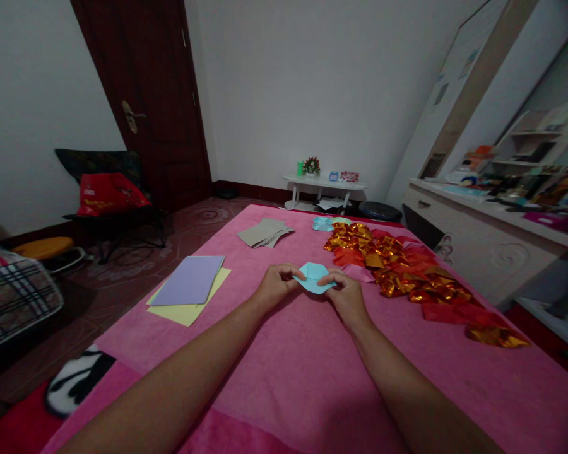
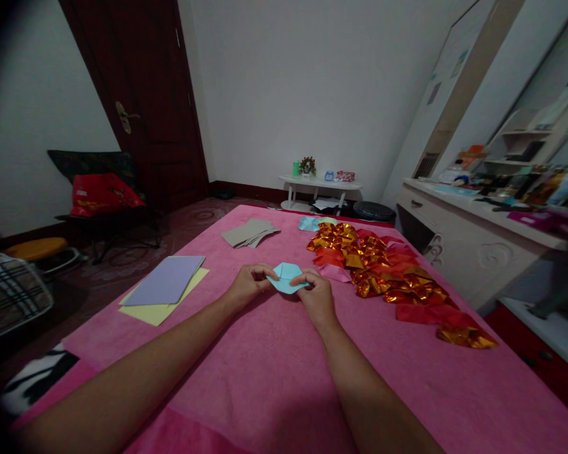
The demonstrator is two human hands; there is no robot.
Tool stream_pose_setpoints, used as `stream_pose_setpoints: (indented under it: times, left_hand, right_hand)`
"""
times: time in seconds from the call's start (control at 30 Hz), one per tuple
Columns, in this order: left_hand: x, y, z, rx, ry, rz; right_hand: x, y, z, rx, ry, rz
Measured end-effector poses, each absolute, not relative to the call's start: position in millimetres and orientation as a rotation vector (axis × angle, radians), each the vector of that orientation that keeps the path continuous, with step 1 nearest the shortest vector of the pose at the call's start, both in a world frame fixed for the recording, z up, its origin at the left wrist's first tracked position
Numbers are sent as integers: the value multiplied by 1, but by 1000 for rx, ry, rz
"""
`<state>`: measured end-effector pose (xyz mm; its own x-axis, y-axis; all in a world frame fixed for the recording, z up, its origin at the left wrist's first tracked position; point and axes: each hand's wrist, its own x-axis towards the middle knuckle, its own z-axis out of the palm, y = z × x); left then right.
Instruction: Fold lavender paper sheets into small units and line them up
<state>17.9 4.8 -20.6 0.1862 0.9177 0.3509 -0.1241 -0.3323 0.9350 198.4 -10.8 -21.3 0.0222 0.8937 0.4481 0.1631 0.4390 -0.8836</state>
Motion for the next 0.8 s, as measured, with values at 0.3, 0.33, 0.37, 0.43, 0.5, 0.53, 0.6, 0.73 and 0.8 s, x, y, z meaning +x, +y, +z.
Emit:
stream_pose_setpoints:
  times: [0.3,0.33,0.37,0.43,0.5,0.53,0.6,0.73,0.8]
  left_hand:
    - [15,3,-18,1558,838,1295]
    - [15,2,-17,1558,845,1300]
    - [15,2,-16,1552,853,1304]
    - [15,1,-14,1537,872,1301]
    - [16,0,-13,1518,895,1277]
    - [16,0,-12,1498,907,1268]
    - [17,-1,-12,1436,911,1280]
    - [19,-1,-11,1355,845,1324]
    - [20,-1,-11,1371,843,1297]
  right_hand:
    - [196,-16,-12,-1022,-1475,755]
    - [196,-17,-11,-1019,-1494,750]
    - [195,-18,-10,-1022,-1508,750]
    - [196,-18,-11,-1044,-1508,780]
    - [196,-18,-13,-1071,-1460,839]
    - [196,-18,-14,-1075,-1420,872]
    - [196,-18,-16,-1061,-1340,938]
    - [195,-18,-16,-1029,-1272,990]
    - [194,-17,-15,-1054,-1274,981]
